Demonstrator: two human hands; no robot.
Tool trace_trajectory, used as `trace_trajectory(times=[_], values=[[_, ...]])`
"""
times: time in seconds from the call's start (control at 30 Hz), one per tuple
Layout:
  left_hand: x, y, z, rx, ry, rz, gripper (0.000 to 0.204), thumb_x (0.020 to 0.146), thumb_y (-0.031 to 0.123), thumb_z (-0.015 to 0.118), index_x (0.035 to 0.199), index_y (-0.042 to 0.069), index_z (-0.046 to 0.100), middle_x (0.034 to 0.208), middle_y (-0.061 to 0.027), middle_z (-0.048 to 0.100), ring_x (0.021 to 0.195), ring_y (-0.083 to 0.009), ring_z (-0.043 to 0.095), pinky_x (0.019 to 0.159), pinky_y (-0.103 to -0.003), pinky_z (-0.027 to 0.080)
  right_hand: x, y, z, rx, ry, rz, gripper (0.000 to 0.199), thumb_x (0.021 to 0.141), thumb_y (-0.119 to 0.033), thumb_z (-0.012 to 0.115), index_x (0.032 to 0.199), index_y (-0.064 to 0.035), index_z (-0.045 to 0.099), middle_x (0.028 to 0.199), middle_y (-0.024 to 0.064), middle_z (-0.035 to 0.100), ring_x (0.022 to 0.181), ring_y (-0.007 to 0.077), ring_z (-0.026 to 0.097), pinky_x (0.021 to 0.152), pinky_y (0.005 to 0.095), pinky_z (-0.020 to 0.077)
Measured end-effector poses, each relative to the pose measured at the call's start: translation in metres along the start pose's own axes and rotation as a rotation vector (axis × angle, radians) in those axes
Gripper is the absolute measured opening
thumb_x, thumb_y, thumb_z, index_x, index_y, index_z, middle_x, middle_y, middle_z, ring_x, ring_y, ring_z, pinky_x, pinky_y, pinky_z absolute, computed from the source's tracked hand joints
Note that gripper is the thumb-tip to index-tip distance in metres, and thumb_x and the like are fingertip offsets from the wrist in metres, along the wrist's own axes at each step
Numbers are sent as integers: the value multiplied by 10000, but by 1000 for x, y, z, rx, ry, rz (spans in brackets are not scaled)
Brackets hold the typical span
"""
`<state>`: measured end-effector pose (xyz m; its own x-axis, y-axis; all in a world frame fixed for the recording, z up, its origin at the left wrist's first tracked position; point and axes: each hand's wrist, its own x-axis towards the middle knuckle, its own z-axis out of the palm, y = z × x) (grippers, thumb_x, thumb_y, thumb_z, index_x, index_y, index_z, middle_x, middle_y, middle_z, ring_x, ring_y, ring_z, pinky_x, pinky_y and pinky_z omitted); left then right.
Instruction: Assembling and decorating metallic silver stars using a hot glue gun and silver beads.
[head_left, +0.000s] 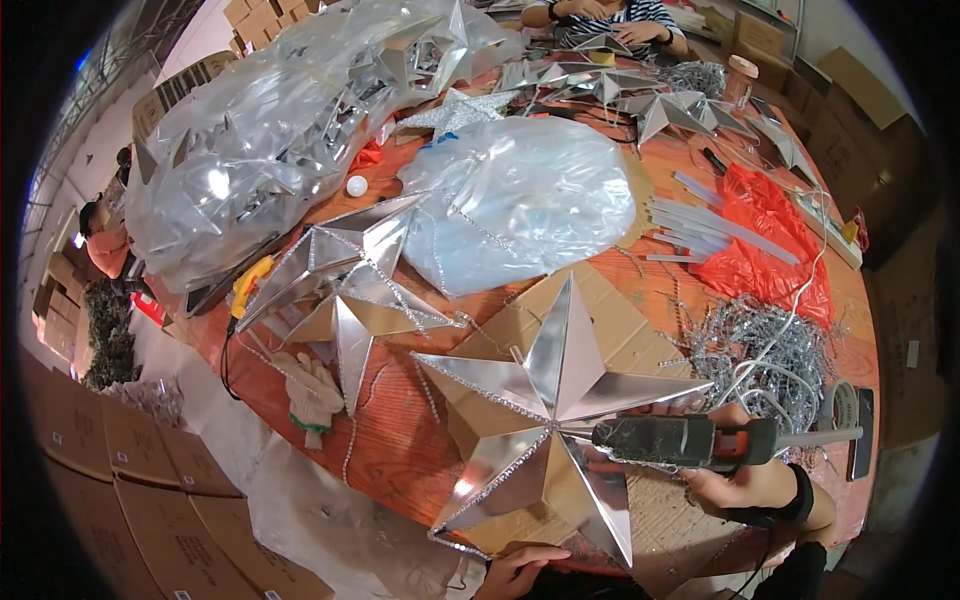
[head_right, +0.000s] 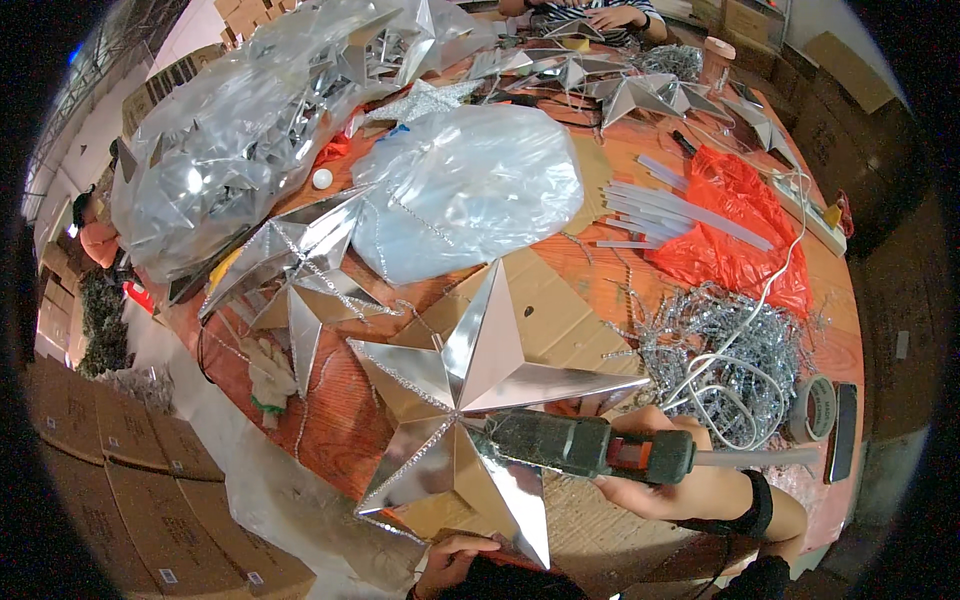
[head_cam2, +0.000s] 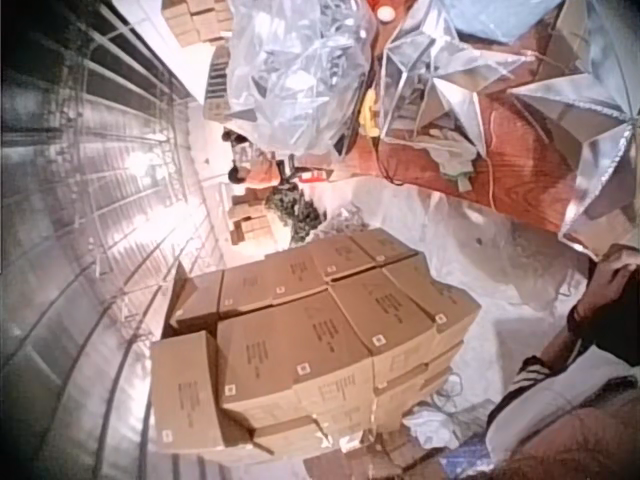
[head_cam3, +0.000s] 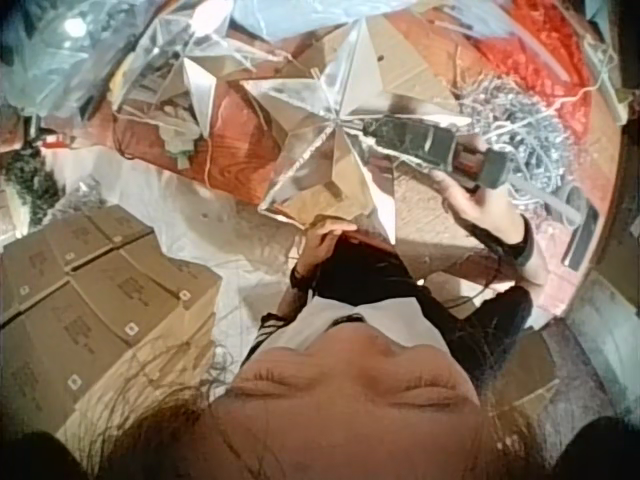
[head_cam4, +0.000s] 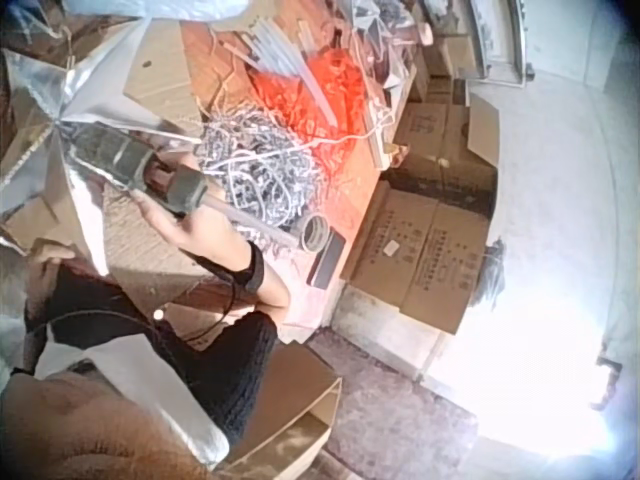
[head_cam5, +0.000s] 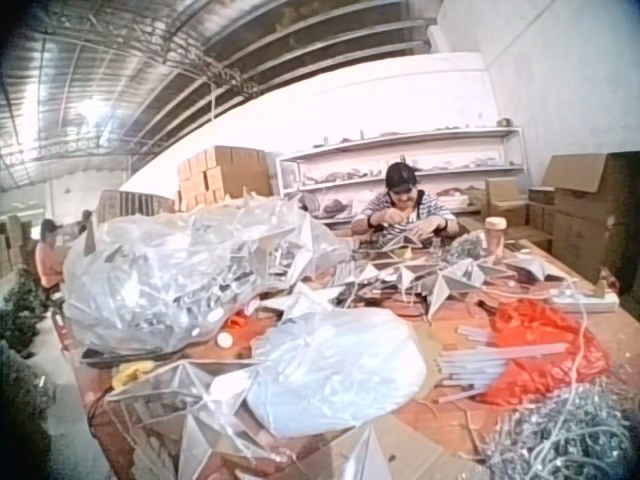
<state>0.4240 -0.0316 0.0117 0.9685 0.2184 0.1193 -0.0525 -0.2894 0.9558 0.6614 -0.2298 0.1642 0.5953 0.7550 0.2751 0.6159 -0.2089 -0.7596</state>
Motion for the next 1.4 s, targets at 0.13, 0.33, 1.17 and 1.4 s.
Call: trace_trajectory(times=[0.13, 0.33, 1.17, 1.4], values=[[-3, -4, 1, -54, -14, -25, 198, 921, 105, 501, 939, 51, 690, 898, -98, 688, 864, -265, 629, 792, -356, 461, 1, 2, 0, -11, 14, -40, 310, 674, -190, 801, 816, 27, 631, 891, 153, 606, 652, 243, 654, 553, 290, 518], [-1, -3, -1, -22, -23, 12, 202, 925, 104, 495, 943, 38, 685, 909, -102, 686, 868, -270, 630, 794, -358, 462, 1, -1, -2, -29, -46, -17, 341, 695, -184, 790, 852, 34, 579, 883, 145, 611, 679, 201, 640, 558, 278, 496], [19, 60, 0, -294, 41, -128, 188, 932, 37, 426, 913, -18, 605, 789, -100, 601, 688, -165, 596, 671, -272, 477, -20, -42, -44, -32, -90, -193, 300, 836, -240, 704, 976, -12, 569, 735, 67, 577, 501, 213, 579, 442, 310, 413], [15, 48, 3, -368, 8, -22, 209, 979, 92, 406, 959, -17, 583, 792, -97, 609, 685, -153, 591, 656, -256, 469, -25, -36, -44, -6, -82, -250, 233, 873, -226, 660, 945, -19, 580, 736, 96, 571, 535, 211, 572, 477, 319, 418]])
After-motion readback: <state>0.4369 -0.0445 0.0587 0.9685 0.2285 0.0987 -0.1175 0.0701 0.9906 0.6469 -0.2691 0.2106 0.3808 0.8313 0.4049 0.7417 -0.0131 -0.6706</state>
